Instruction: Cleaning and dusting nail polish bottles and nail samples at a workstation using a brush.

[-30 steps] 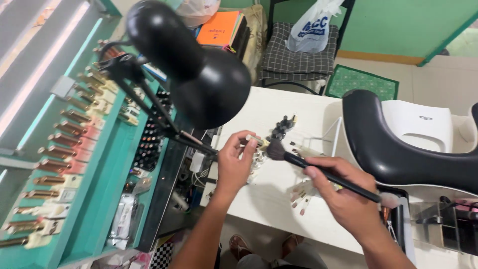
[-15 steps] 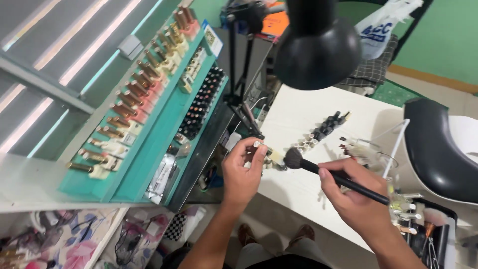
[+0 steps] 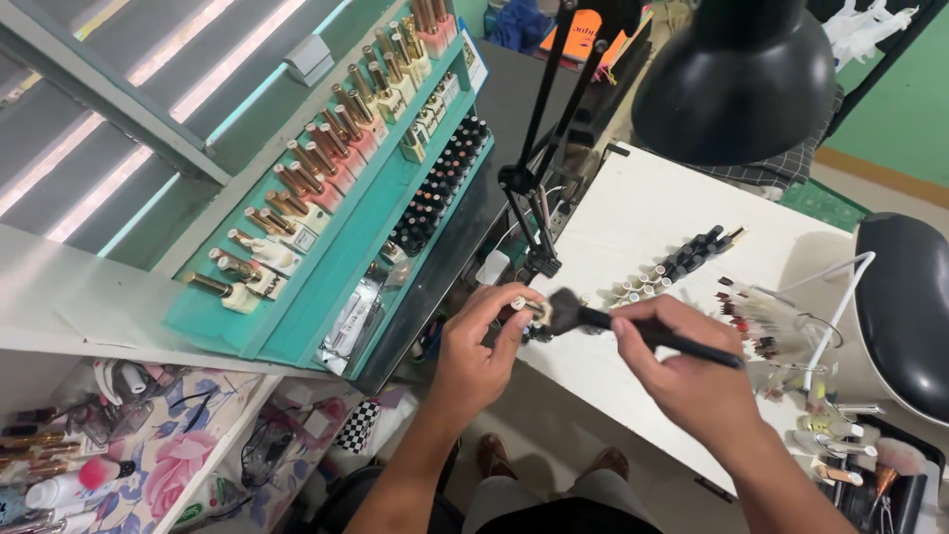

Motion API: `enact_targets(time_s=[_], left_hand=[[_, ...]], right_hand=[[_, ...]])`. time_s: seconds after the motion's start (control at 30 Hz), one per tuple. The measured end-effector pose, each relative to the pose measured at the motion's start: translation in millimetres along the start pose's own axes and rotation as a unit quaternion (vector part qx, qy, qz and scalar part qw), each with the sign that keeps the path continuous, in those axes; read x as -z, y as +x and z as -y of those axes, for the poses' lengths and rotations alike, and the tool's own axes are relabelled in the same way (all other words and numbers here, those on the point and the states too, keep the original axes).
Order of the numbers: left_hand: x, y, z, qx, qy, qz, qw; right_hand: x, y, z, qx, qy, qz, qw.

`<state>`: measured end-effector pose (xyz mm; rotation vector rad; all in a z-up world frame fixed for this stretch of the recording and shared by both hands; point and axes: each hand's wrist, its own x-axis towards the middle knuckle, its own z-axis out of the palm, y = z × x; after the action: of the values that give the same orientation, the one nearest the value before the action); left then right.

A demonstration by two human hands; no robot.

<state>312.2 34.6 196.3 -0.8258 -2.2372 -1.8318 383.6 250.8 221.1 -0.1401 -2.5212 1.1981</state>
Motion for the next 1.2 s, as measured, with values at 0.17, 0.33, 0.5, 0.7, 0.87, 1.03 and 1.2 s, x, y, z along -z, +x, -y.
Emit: enact_targets(time_s=[0.17, 0.33, 0.5, 0.7, 0.87, 1.03, 1.2], left_hand=[[18, -7, 4, -0.039, 0.009, 0.009, 0.999], [33, -11, 1, -0.013, -0.011, 0.074, 0.997], [49, -12, -3, -0.006, 0.023, 0.141, 0.99], [59, -12, 9, -0.035, -0.012, 0.116, 0.993], [58, -20, 17, -0.023, -0.068, 0.098, 0.993], [48, -25, 36, 0.085, -0.172, 0.007, 0.981], [29, -27, 62, 0.14, -0.179, -0.156, 0.961]], right_hand=[[-1, 0, -4, -0.058, 0.085, 0.021, 0.994], [-8, 10, 1, -0.073, -0.019, 0.069, 0.995], [-9, 12, -1, -0.087, 0.17, 0.118, 0.974], [-12, 18, -10, -0.14, 0.136, 0.07, 0.978], [-19, 18, -8, -0.091, 0.16, 0.135, 0.974], [-19, 18, -2, -0.134, 0.038, 0.108, 0.984], [-22, 9, 18, 0.027, 0.139, 0.045, 0.989]])
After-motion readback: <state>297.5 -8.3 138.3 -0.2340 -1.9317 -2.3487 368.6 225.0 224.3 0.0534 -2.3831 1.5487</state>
